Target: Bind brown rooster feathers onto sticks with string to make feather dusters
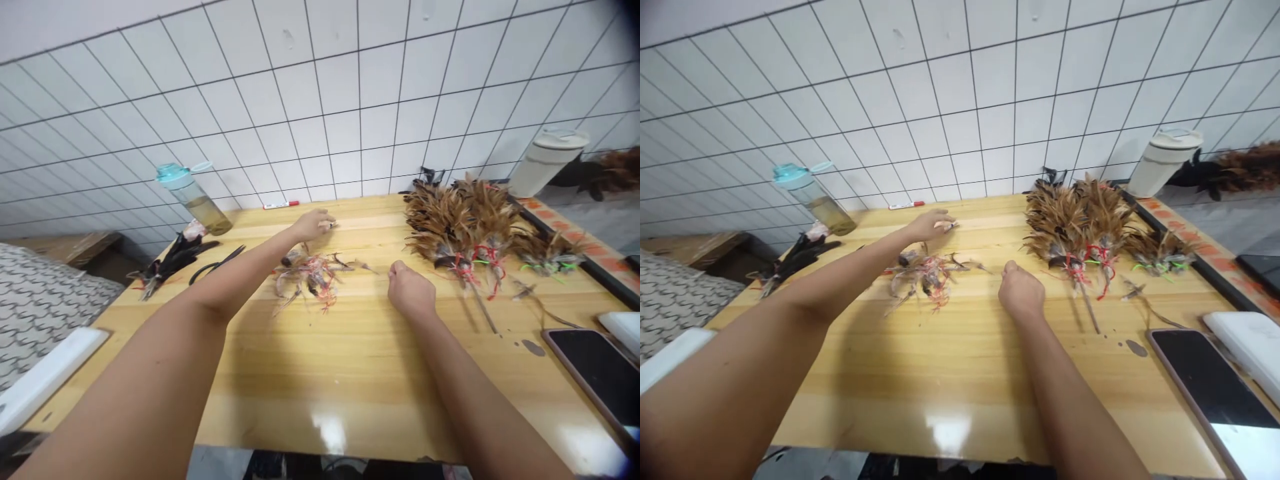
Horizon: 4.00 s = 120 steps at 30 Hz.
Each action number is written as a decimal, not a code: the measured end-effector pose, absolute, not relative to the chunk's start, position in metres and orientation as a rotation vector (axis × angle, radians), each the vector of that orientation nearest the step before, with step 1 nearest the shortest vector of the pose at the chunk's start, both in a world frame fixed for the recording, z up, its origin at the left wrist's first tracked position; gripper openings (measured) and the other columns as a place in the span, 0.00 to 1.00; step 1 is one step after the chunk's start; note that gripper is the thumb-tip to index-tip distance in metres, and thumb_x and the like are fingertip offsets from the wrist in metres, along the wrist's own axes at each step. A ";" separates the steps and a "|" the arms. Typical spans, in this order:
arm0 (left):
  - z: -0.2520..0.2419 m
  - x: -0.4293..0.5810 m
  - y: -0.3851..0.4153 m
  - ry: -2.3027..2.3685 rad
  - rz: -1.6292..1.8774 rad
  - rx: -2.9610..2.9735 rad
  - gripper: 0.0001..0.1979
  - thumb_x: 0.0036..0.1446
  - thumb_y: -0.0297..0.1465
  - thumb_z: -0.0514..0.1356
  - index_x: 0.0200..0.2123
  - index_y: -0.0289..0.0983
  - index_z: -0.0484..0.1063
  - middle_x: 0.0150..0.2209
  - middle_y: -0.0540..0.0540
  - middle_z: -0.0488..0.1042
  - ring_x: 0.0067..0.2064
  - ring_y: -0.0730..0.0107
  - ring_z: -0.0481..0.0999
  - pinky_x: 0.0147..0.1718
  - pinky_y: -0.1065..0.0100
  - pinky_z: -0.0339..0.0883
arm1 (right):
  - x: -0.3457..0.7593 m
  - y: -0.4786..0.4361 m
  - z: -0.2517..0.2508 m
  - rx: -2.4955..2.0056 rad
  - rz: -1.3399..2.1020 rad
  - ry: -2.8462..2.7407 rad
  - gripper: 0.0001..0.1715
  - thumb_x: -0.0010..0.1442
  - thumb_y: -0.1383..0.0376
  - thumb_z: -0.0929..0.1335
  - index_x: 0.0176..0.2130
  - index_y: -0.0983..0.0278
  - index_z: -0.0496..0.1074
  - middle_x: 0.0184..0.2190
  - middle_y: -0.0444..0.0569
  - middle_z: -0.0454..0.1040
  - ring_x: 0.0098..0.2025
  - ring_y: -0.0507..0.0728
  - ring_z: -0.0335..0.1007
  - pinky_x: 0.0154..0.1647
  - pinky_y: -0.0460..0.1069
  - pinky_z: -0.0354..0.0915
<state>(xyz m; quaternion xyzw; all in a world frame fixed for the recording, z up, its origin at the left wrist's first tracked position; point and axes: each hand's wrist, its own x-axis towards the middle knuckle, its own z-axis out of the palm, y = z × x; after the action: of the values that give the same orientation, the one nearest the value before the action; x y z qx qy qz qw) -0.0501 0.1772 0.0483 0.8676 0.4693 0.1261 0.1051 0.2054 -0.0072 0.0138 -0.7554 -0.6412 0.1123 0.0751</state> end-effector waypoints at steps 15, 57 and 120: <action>0.066 -0.040 0.047 1.288 0.250 2.817 0.11 0.59 0.28 0.55 0.38 0.38 0.78 0.40 0.41 0.75 0.45 0.61 0.72 0.45 0.63 0.68 | 0.206 -0.005 0.011 -2.282 0.277 -1.925 0.19 0.68 0.60 0.54 0.49 0.61 0.67 0.41 0.55 0.78 0.41 0.60 0.75 0.37 0.51 0.61; 0.149 -0.161 -0.063 1.324 1.475 2.143 0.10 0.60 0.37 0.59 0.32 0.37 0.68 0.28 0.50 0.71 0.28 0.75 0.70 0.29 0.72 0.65 | 0.206 -0.009 0.008 -2.243 0.119 -1.937 0.18 0.67 0.58 0.57 0.47 0.60 0.70 0.40 0.54 0.78 0.41 0.61 0.74 0.34 0.50 0.56; 0.051 -0.054 -0.004 1.411 0.593 2.925 0.06 0.63 0.28 0.55 0.42 0.35 0.70 0.40 0.42 0.76 0.43 0.59 0.71 0.42 0.60 0.59 | 0.207 -0.013 0.010 -1.879 0.088 -1.773 0.22 0.65 0.59 0.59 0.50 0.66 0.71 0.43 0.55 0.72 0.43 0.60 0.67 0.42 0.51 0.60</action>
<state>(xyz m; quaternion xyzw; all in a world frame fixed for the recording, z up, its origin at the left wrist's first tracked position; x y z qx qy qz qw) -0.0545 -0.0036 0.0509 0.8832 0.4261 0.1789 -0.0797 0.2067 -0.0131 0.0100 -0.6990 -0.6596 0.0327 0.2744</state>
